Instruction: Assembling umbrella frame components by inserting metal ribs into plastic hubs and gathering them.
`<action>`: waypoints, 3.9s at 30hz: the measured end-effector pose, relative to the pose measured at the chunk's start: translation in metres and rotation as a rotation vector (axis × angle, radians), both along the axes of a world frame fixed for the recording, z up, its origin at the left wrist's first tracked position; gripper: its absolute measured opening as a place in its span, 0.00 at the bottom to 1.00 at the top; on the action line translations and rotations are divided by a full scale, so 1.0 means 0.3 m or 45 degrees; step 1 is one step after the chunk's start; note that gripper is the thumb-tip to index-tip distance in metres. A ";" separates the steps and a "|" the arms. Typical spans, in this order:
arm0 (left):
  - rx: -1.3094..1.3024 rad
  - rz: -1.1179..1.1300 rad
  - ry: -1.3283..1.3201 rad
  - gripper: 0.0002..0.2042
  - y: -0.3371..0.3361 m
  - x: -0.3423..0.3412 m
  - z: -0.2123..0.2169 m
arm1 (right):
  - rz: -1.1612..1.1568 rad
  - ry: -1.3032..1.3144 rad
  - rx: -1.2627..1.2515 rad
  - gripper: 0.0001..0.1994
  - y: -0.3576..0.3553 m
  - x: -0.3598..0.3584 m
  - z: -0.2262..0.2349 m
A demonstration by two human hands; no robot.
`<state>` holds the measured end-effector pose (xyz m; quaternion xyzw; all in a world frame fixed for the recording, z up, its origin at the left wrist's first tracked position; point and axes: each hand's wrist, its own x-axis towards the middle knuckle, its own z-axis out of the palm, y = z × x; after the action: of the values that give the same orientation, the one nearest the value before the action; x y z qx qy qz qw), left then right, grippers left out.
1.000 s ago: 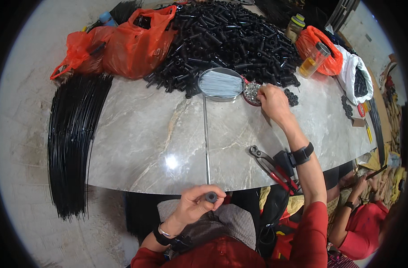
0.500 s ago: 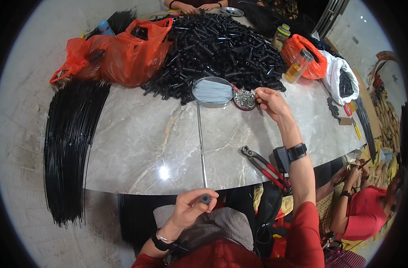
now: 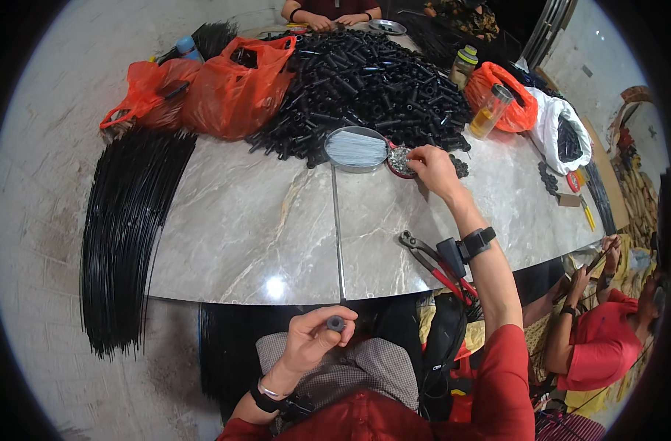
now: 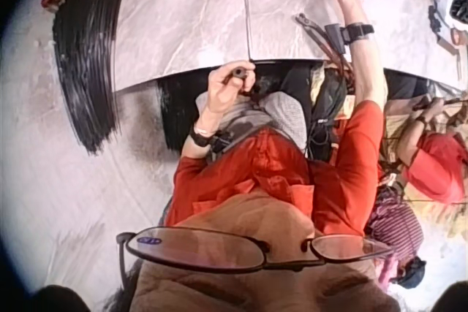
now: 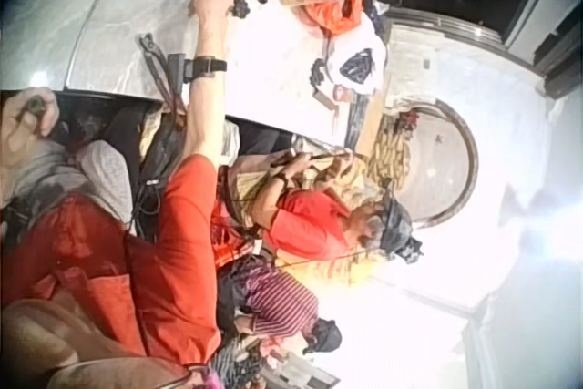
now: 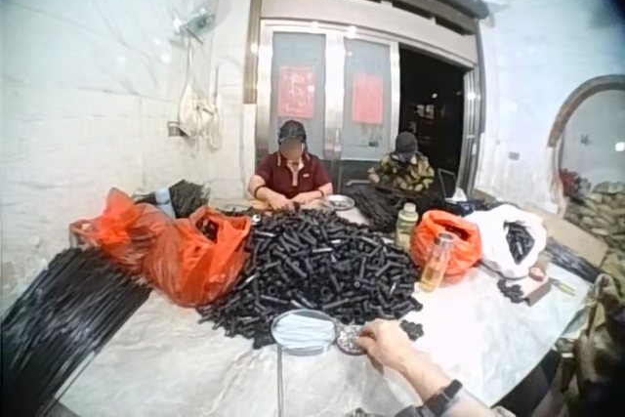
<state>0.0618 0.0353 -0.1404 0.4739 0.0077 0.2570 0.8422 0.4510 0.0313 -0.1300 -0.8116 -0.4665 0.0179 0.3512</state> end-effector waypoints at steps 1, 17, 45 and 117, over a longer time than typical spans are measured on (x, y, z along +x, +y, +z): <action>-0.006 0.003 0.003 0.20 -0.001 -0.001 -0.001 | -0.028 -0.134 -0.114 0.07 0.009 -0.016 -0.001; -0.026 0.053 0.118 0.22 0.020 0.012 -0.003 | 0.029 1.211 0.207 0.07 -0.014 -0.006 0.048; -0.001 0.311 0.108 0.21 0.008 -0.019 -0.031 | 0.184 1.579 0.466 0.04 -0.241 -0.385 0.019; 0.267 0.214 -0.053 0.20 -0.265 -0.053 0.095 | 0.275 0.836 0.878 0.11 -0.588 -0.981 0.178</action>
<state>0.0459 -0.0443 -0.1119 0.5516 0.0030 0.3359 0.7634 0.1566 -0.1451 -0.0766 -0.5464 -0.3914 0.1537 0.7243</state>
